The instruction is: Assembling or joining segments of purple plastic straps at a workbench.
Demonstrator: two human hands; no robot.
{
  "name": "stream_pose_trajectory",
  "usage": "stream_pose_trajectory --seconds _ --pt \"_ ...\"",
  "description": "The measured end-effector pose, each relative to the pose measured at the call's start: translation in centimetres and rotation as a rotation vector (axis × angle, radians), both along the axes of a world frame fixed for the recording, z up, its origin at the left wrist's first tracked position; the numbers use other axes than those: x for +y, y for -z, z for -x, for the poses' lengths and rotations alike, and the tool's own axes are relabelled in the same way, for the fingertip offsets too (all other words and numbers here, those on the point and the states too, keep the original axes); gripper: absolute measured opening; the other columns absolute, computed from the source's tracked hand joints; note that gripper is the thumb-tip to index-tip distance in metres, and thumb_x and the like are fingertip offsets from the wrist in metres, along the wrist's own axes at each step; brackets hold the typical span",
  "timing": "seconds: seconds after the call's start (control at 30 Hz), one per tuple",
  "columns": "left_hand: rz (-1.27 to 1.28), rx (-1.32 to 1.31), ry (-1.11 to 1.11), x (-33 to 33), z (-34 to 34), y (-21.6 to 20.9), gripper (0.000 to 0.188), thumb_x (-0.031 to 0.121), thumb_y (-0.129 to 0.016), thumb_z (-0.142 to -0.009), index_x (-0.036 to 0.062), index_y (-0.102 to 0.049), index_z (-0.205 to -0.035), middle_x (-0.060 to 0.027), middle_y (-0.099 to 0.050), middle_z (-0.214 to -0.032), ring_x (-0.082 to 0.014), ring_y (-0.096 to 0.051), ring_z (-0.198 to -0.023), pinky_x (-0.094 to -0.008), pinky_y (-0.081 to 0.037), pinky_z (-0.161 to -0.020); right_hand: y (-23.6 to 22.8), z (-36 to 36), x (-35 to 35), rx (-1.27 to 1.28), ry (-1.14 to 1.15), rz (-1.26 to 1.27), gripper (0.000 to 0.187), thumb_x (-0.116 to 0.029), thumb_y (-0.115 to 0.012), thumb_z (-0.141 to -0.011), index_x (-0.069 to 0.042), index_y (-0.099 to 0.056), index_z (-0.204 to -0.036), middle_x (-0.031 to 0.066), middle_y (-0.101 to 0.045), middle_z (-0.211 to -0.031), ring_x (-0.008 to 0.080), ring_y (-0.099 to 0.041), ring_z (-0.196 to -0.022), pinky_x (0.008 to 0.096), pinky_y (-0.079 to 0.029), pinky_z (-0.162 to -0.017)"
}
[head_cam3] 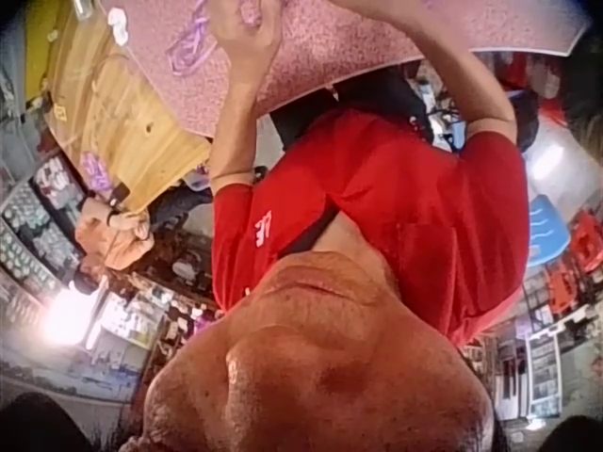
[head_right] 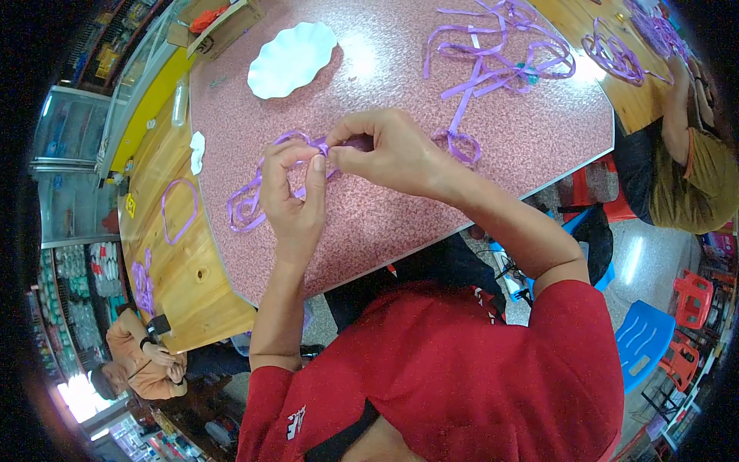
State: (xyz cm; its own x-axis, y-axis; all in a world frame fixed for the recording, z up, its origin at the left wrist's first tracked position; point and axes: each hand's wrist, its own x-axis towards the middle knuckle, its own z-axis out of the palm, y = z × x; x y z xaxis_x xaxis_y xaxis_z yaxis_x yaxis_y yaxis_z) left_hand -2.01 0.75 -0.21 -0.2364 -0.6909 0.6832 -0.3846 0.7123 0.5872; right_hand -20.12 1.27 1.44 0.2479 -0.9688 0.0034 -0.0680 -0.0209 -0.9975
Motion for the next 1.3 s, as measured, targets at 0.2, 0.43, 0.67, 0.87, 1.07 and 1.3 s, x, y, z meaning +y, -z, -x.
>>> stream_pose_trajectory --seconds 0.2,0.43,0.67,0.87,1.07,1.3 --pt "-0.065 0.027 0.015 0.2 -0.1 0.0 0.011 0.002 -0.066 -0.086 0.0027 -0.059 -0.094 -0.0114 -0.06 -0.094 -0.0235 -0.058 -0.092 -0.0341 -0.045 -0.084 0.1 0.5 0.1 -0.011 -0.018 0.018 0.015 -0.012 -0.07 -0.09 -0.002 -0.071 -0.101 -0.0028 -0.065 -0.086 0.003 -0.056 -0.078 0.0204 -0.046 -0.067" --pt "-0.024 -0.002 0.029 0.0 -0.2 0.4 0.013 0.001 -0.067 -0.082 0.0034 -0.059 -0.093 -0.0137 -0.061 -0.092 -0.0289 -0.06 -0.086 -0.0374 -0.047 -0.077 -0.1 0.6 0.1 -0.113 -0.064 -0.085 0.017 -0.016 -0.071 -0.09 -0.005 -0.072 -0.102 -0.0048 -0.062 -0.08 0.0016 -0.052 -0.074 0.0199 -0.043 -0.065" --pt "-0.067 -0.019 0.036 0.1 -0.1 0.6 0.013 0.001 -0.067 -0.082 0.0034 -0.059 -0.092 -0.0138 -0.061 -0.092 -0.0289 -0.06 -0.087 -0.0381 -0.046 -0.079 0.2 0.8 0.1 -0.014 -0.012 -0.024 0.016 -0.015 -0.072 -0.088 -0.003 -0.071 -0.099 -0.0057 -0.061 -0.079 0.0011 -0.051 -0.073 0.0196 -0.042 -0.064" --pt "-0.141 -0.069 0.07 0.3 -0.2 0.0 0.018 0.005 -0.067 -0.083 0.0042 -0.059 -0.099 -0.0134 -0.061 -0.099 -0.0294 -0.058 -0.096 -0.0411 -0.044 -0.089 0.9 1.7 0.3 -0.062 -0.003 -0.046 0.015 -0.014 -0.072 -0.089 -0.002 -0.07 -0.096 -0.0046 -0.062 -0.082 0.002 -0.054 -0.076 0.0207 -0.044 -0.066" --pt "0.109 -0.406 0.101 -0.5 -0.2 -0.8 0.025 0.01 -0.069 -0.081 0.0056 -0.059 -0.103 -0.0108 -0.059 -0.101 -0.0297 -0.057 -0.101 -0.0502 -0.034 -0.103 0.9 1.9 0.5 0.105 0.006 0.067 0.014 -0.013 -0.07 -0.089 0.0 -0.069 -0.094 -0.0019 -0.064 -0.082 0.0042 -0.056 -0.078 0.0215 -0.046 -0.067" --pt "-0.004 -0.404 0.299 -0.2 -1.8 -2.0 0.007 0.006 -0.063 -0.084 0.0042 -0.058 -0.088 -0.009 -0.059 -0.086 -0.0276 -0.059 -0.088 -0.0492 -0.037 -0.101 0.4 2.6 0.9 0.256 -0.06 0.326 0.017 -0.017 -0.072 -0.087 -0.002 -0.066 -0.086 0.0038 -0.061 -0.075 0.0104 -0.054 -0.069 0.029 -0.042 -0.06"
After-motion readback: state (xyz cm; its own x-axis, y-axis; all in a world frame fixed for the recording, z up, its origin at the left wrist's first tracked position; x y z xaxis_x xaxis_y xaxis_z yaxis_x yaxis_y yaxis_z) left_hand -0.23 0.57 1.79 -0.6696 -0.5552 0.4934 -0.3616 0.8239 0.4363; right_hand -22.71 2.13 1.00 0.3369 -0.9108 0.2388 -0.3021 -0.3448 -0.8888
